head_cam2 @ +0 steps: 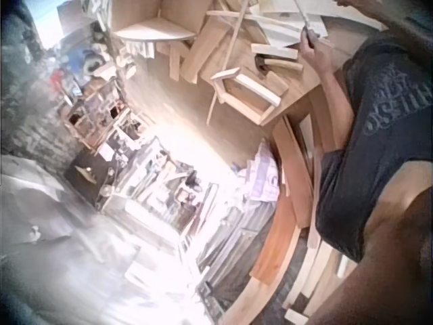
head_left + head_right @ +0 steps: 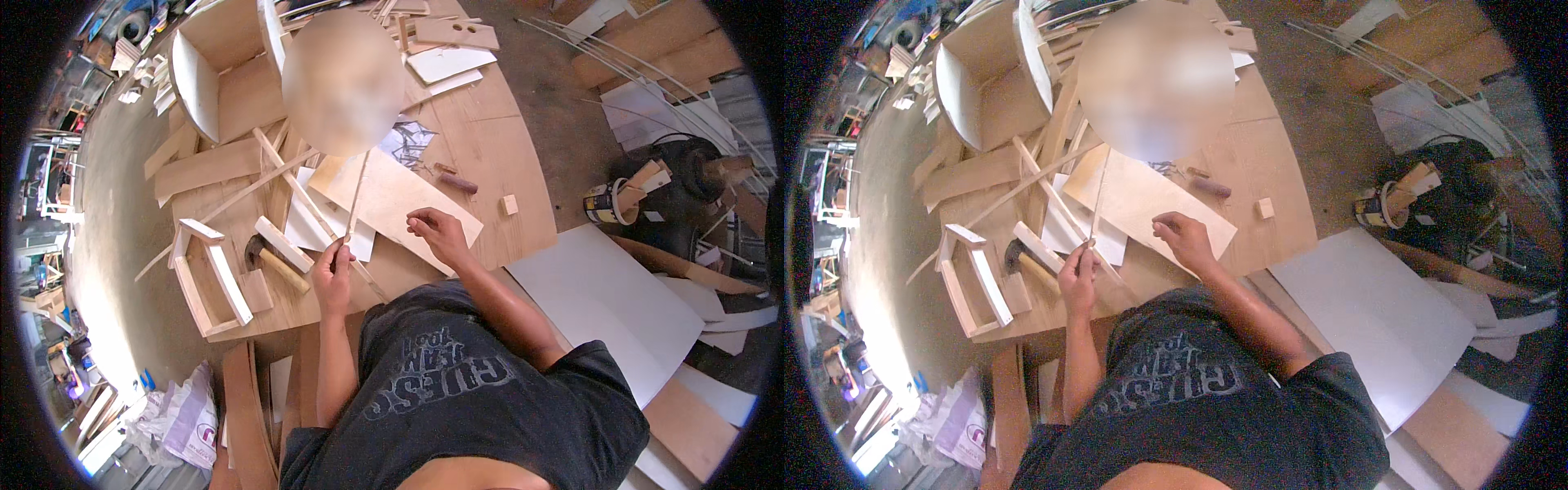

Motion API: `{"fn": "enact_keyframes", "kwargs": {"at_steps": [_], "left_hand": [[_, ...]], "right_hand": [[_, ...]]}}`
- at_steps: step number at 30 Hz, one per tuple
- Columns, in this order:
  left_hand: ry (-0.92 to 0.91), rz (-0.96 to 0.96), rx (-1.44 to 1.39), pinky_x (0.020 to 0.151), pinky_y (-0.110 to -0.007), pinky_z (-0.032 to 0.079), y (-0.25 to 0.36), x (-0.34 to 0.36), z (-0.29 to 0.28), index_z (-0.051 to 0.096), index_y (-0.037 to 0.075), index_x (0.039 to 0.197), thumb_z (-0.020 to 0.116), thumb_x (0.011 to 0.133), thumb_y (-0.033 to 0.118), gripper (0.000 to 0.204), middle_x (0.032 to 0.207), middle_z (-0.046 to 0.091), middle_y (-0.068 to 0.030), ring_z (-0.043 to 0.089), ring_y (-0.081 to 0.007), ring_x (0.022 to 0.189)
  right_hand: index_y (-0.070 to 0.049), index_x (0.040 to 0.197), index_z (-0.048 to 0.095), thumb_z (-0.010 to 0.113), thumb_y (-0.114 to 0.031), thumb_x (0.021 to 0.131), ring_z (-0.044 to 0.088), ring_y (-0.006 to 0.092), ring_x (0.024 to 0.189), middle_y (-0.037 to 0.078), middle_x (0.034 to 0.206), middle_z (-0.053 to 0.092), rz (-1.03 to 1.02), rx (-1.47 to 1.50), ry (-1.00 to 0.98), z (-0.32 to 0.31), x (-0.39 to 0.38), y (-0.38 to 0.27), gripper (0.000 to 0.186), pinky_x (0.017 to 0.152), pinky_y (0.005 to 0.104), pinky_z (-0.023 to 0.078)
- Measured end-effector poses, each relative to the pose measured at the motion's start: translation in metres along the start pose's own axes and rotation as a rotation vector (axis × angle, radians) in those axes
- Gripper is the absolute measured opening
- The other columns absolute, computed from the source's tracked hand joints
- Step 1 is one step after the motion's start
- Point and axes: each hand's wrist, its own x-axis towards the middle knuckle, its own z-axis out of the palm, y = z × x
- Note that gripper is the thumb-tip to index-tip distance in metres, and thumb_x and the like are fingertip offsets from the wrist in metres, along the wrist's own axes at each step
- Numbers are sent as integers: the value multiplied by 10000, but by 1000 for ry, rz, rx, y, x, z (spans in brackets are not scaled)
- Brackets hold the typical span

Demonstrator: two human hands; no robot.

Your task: The person assembles a small wooden structure by positioning thin wood strips and a small rectangular piece, then hammers nails into the joints to secure them.

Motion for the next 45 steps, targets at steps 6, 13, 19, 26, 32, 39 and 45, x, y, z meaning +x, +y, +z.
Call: {"fn": "enact_keyframes", "kwargs": {"at_steps": [6, 13, 19, 26, 32, 39, 45], "left_hand": [[89, -17, 38, 571, -211, 352, -46, -9, -45, 746, 62, 1159, 640, 1081, 276, 252, 812, 619, 61, 435, -11, 651], [200, -8, 27, 583, -236, 362, -70, -20, -65, 722, 49, 1047, 632, 1087, 327, 295, 809, 607, 57, 438, -32, 660], [490, -127, -117, 607, -257, 400, -107, -40, -104, 722, 29, 1215, 597, 1102, 324, 339, 826, 647, 29, 461, -59, 669], [653, -127, -159, 600, -261, 422, -123, -68, -153, 733, 25, 1239, 572, 1120, 298, 339, 844, 677, -5, 508, -64, 661], [675, -115, -158, 586, -253, 409, -100, -65, -163, 730, 14, 1228, 564, 1126, 318, 362, 862, 676, -9, 498, -55, 662], [670, -27, -351, 557, -232, 407, -103, -62, -170, 694, 58, 1195, 559, 1119, 399, 375, 931, 684, -21, 514, -43, 654], [585, -33, -477, 514, -221, 404, -58, -55, -173, 667, 61, 1178, 585, 1114, 334, 292, 961, 703, -39, 525, -50, 605]], "right_hand": [[-22, 1183, 760, 740, -261, 996, 778, 270, 933, 177, 1058, 797, 29, -271, -110, 32, -7, 21, 304, 852, 380, 601], [-25, 1146, 757, 750, -210, 988, 790, 289, 879, 185, 1048, 789, -124, -344, -267, 103, -12, 13, 244, 792, 395, 615], [3, 1175, 725, 775, -147, 951, 789, 260, 893, 163, 1014, 788, -254, -467, -391, 185, 7, 16, 274, 789, 372, 622], [26, 1308, 610, 684, -257, 970, 761, 384, 881, 221, 1059, 733, -542, -966, -550, 313, 3, 48, 447, 759, 458, 627], [98, 1197, 565, 684, -317, 956, 756, 389, 868, 281, 1034, 711, -474, -1164, -407, 349, 25, 56, 495, 723, 473, 625], [66, 1149, 571, 738, -252, 904, 739, 316, 693, 231, 945, 680, 131, -613, -738, 317, 16, -32, 435, 618, 446, 608], [23, 1189, 538, 772, -160, 857, 695, 350, 659, 218, 921, 631, -545, -536, -533, 221, -10, -37, 445, 637, 435, 588]]}}
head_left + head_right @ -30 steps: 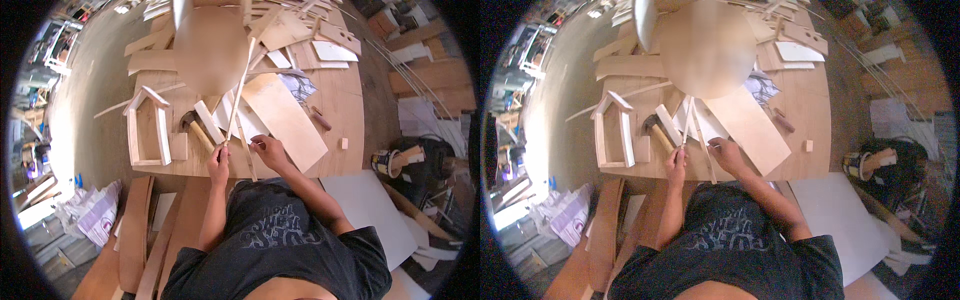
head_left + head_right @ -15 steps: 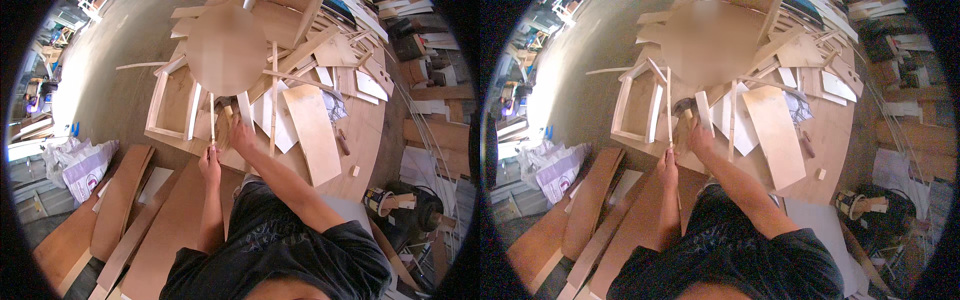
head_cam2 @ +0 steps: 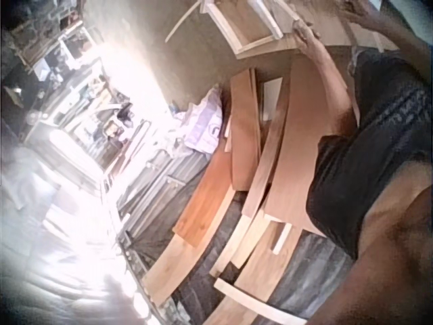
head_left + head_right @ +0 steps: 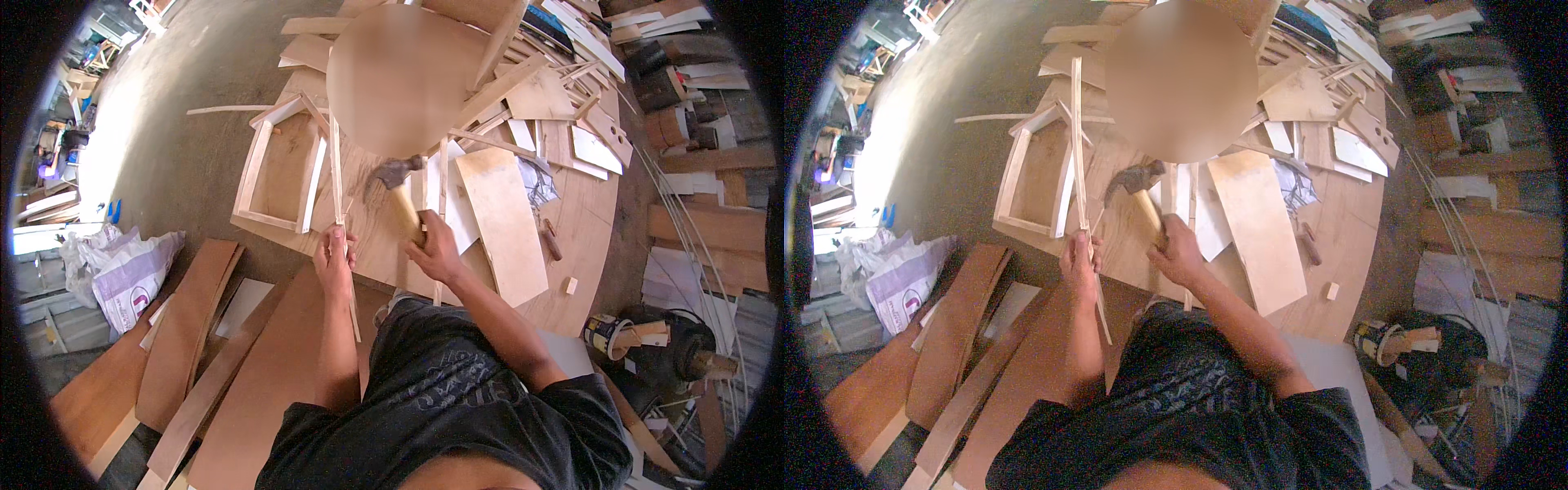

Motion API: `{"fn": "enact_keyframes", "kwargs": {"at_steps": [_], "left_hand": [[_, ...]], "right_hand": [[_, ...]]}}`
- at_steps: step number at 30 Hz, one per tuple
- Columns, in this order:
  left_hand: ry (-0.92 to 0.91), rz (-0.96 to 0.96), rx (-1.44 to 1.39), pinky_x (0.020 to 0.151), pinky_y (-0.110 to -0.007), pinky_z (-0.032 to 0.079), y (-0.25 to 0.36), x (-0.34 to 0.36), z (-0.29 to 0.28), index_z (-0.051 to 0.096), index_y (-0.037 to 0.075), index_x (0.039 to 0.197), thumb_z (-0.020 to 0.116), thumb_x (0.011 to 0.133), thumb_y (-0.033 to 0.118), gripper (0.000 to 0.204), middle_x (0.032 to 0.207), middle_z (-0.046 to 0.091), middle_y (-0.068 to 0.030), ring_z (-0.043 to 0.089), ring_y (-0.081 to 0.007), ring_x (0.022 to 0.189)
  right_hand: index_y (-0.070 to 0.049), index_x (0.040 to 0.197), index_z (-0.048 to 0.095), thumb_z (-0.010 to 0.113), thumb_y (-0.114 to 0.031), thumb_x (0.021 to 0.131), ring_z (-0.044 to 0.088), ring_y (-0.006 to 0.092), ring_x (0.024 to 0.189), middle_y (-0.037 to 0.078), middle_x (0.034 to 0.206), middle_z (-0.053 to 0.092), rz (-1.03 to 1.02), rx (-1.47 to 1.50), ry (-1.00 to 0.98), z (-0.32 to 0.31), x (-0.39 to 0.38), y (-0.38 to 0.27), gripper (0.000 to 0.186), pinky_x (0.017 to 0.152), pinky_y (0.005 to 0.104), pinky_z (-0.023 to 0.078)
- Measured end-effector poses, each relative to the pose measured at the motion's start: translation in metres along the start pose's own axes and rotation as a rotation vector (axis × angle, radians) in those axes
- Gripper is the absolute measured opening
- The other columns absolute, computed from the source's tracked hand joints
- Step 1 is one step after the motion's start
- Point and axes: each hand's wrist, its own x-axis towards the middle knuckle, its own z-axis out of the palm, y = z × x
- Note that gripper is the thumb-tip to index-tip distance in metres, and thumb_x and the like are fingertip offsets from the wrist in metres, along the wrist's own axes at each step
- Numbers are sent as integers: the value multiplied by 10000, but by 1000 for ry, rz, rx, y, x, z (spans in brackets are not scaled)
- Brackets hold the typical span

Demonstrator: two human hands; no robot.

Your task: The person assembles a small wooden structure by positioning thin wood strips and a small rectangular piece, then hammers nails into the joints to secure them.

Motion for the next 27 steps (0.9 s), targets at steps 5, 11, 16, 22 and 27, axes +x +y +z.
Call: {"fn": "enact_keyframes", "kwargs": {"at_steps": [5, 11, 16, 22, 27], "left_hand": [[-196, 11, 8, 506, -212, 409, 23, -10, 38, 676, 45, 1151, 611, 1103, 283, 251, 962, 731, -56, 553, -46, 601], [-417, -23, 116, 523, -208, 442, 34, -43, 128, 689, 16, 1163, 599, 1104, 245, 253, 1017, 770, -66, 593, -44, 631], [-604, -36, 137, 545, -209, 458, 2, -78, 198, 683, 33, 1239, 617, 1095, 279, 292, 1024, 764, -50, 573, -39, 655], [-616, -39, 196, 518, -196, 434, -12, -151, 287, 667, -14, 1263, 618, 1090, 205, 283, 1002, 766, -68, 561, -38, 599], [-666, -10, 314, 498, -202, 423, -44, -195, 344, 695, 15, 1212, 630, 1082, 240, 268, 992, 781, -79, 534, -28, 576]], "right_hand": [[-1, 1213, 556, 692, -206, 992, 614, 172, 631, 90, 874, 600, 248, 392, 58, -61, -45, -26, 331, 575, 373, 499], [-51, 1209, 615, 656, -288, 1050, 562, 129, 625, 18, 740, 584, 381, 287, 287, -109, -104, 21, 288, 562, 313, 426], [-38, 1216, 559, 642, -226, 1075, 534, 68, 622, -33, 738, 534, 473, 798, 416, -164, -141, 23, 250, 536, 266, 428], [-23, 1229, 604, 713, -175, 1023, 544, 81, 599, -19, 795, 585, 312, 613, 665, -237, -196, 55, 278, 497, 270, 432], [-48, 1320, 598, 663, -221, 1057, 519, 98, 631, -16, 844, 556, 475, 1031, 571, -288, -238, 87, 321, 543, 277, 432]]}}
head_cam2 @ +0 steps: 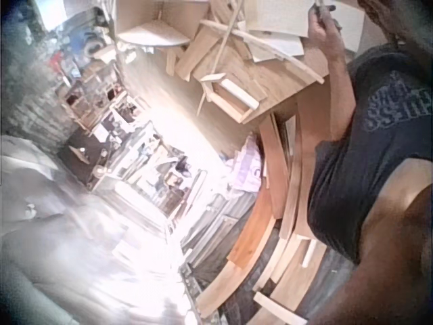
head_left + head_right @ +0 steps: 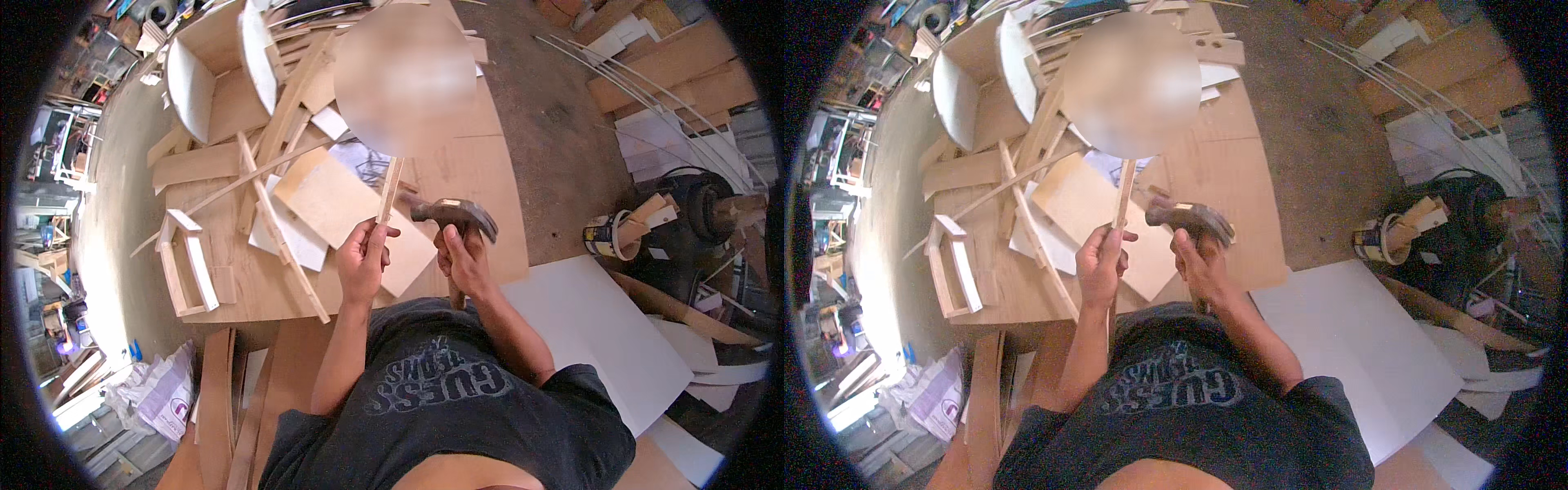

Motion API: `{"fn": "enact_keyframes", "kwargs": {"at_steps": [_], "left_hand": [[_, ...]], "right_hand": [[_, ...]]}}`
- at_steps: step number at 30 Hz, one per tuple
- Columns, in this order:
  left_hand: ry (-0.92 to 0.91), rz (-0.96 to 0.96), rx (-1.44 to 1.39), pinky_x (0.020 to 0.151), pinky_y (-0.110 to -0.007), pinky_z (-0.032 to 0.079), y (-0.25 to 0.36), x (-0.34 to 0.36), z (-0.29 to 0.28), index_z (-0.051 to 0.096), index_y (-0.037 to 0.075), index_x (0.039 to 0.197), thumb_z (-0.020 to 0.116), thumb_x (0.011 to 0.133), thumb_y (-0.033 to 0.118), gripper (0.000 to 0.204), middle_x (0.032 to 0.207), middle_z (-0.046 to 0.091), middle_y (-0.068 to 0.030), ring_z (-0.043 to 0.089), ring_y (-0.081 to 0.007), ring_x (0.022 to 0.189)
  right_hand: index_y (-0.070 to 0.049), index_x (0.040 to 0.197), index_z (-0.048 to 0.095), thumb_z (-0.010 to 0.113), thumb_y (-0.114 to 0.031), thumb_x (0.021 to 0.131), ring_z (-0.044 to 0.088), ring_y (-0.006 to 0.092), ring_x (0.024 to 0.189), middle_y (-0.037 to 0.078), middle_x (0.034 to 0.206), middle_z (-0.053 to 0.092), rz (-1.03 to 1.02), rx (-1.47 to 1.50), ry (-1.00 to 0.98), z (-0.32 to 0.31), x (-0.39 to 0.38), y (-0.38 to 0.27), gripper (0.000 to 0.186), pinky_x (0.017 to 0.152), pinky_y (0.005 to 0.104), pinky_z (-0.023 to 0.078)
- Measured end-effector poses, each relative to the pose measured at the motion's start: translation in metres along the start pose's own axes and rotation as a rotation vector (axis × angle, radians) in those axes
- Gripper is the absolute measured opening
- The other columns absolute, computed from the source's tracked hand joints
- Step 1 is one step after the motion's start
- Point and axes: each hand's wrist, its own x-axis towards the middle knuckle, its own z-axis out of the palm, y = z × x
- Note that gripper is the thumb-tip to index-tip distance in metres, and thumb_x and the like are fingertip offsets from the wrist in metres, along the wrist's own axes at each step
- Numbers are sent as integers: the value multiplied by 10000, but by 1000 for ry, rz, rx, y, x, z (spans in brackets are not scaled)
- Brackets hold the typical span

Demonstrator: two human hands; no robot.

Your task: The person assembles a small wooden structure by positioning thin wood strips and a small rectangular piece, then hammers nails into the joints to secure them.

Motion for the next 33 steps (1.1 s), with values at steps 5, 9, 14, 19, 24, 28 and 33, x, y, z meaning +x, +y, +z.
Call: {"fn": "enact_keyframes", "kwargs": {"at_steps": [5, 9, 14, 19, 24, 28, 33], "left_hand": [[64, 35, 181, 496, -212, 368, -1, 4, 72, 763, 32, 1015, 651, 1071, 272, 270, 668, 652, -4, 497, -37, 535], [84, 13, 158, 497, -224, 355, 6, 5, 112, 770, 38, 957, 666, 1064, 298, 300, 573, 553, 20, 491, -45, 526], [102, 13, 226, 490, -240, 349, 6, 7, 132, 751, 31, 953, 680, 1055, 319, 314, 578, 560, 8, 482, -55, 506], [75, 36, 201, 511, -259, 398, 13, 3, 145, 791, 25, 965, 634, 1088, 288, 331, 589, 575, 12, 517, -51, 534], [52, -10, 120, 525, -239, 390, 8, 12, 141, 790, 9, 1014, 594, 1109, 288, 353, 617, 583, 19, 508, -42, 550], [40, -4, 104, 501, -220, 358, 0, 7, 142, 762, -2, 1073, 610, 1088, 292, 331, 698, 649, 8, 490, -33, 561], [71, 74, 181, 537, -240, 375, 4, 3, 148, 765, 24, 1039, 646, 1076, 328, 328, 644, 573, 36, 486, -41, 585]], "right_hand": [[-50, 1494, 505, 683, -153, 1017, 674, 226, 898, 112, 1146, 670, -575, -733, 75, -83, 11, 10, 519, 805, 372, 557], [-40, 1519, 496, 711, -129, 992, 729, 308, 984, 186, 1257, 698, -1126, -771, 99, -87, 7, -19, 576, 807, 398, 573], [18, 1434, 528, 686, -95, 1029, 688, 358, 1193, 260, 1441, 572, -903, -776, -14, -103, 10, -22, 449, 988, 420, 559], [-2, 1469, 549, 768, -185, 991, 751, 288, 1027, 162, 1148, 752, -793, -819, 2, -101, 18, -41, 557, 915, 372, 589], [-30, 1487, 525, 785, -118, 961, 745, 241, 1067, 169, 1260, 734, -1148, -765, 177, -118, 21, -23, 594, 928, 376, 594], [-63, 1474, 566, 806, -106, 938, 756, 190, 975, 113, 1086, 775, -860, -794, 16, -112, 8, -47, 589, 861, 331, 602], [-47, 1442, 574, 747, -135, 989, 700, 266, 1111, 170, 1298, 660, -732, -734, 37, -109, 7, -43, 493, 947, 370, 564]]}}
